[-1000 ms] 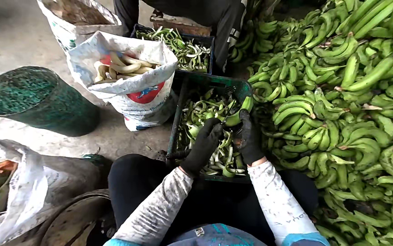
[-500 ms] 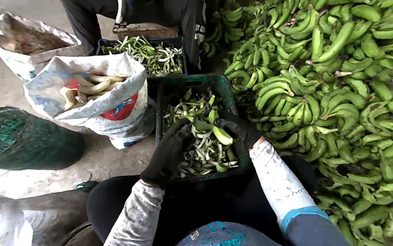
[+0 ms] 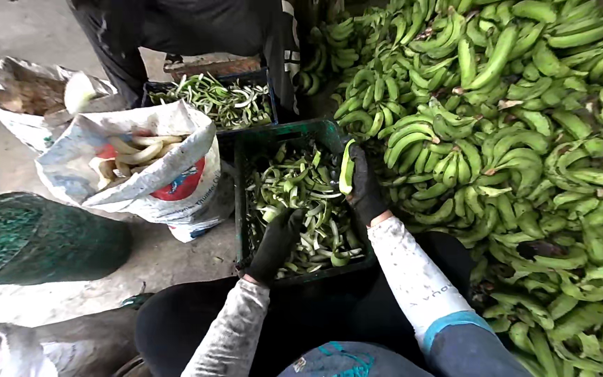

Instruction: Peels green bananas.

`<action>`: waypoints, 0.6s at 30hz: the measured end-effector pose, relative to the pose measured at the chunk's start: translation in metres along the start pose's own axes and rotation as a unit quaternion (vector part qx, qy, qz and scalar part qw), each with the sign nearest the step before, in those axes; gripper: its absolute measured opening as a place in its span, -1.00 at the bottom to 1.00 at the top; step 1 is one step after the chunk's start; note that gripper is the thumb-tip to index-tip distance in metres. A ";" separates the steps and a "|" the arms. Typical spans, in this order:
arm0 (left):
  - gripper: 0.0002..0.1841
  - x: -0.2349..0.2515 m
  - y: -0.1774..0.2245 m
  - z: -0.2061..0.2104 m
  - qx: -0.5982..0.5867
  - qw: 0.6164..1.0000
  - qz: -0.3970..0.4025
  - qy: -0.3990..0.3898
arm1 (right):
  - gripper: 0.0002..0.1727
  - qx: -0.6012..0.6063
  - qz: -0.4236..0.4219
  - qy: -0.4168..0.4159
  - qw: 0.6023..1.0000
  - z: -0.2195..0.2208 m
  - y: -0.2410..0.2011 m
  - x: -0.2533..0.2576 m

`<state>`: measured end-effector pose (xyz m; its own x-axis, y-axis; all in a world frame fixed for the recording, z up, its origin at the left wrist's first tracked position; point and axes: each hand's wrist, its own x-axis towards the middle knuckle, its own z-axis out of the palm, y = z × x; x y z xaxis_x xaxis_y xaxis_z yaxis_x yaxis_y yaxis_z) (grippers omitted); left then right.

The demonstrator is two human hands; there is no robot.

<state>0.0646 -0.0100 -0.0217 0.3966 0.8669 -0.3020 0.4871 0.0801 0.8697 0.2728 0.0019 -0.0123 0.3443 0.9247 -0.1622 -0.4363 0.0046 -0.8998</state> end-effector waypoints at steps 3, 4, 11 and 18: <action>-0.48 -0.012 0.007 0.017 -0.013 0.989 0.145 -0.004 | -0.66 0.058 -0.055 0.047 0.996 0.018 -0.005 0.017; -0.46 -0.014 0.007 0.023 -0.020 0.984 0.176 -0.002 | -0.66 0.068 -0.064 0.050 0.994 0.021 -0.007 0.019; -0.30 -0.019 0.005 0.036 -0.045 0.975 0.216 -0.013 | -0.69 0.128 -0.125 0.034 0.983 0.024 -0.009 0.015; -0.46 -0.018 0.003 0.037 -0.042 0.982 0.182 -0.017 | -0.59 0.030 -0.079 0.019 0.996 0.022 -0.002 -0.020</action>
<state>0.0875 -0.0441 -0.0285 0.5595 0.8285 0.0232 0.2433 -0.1908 0.9510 0.2481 -0.0083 0.0021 0.4439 0.8953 -0.0374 -0.4233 0.1727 -0.8894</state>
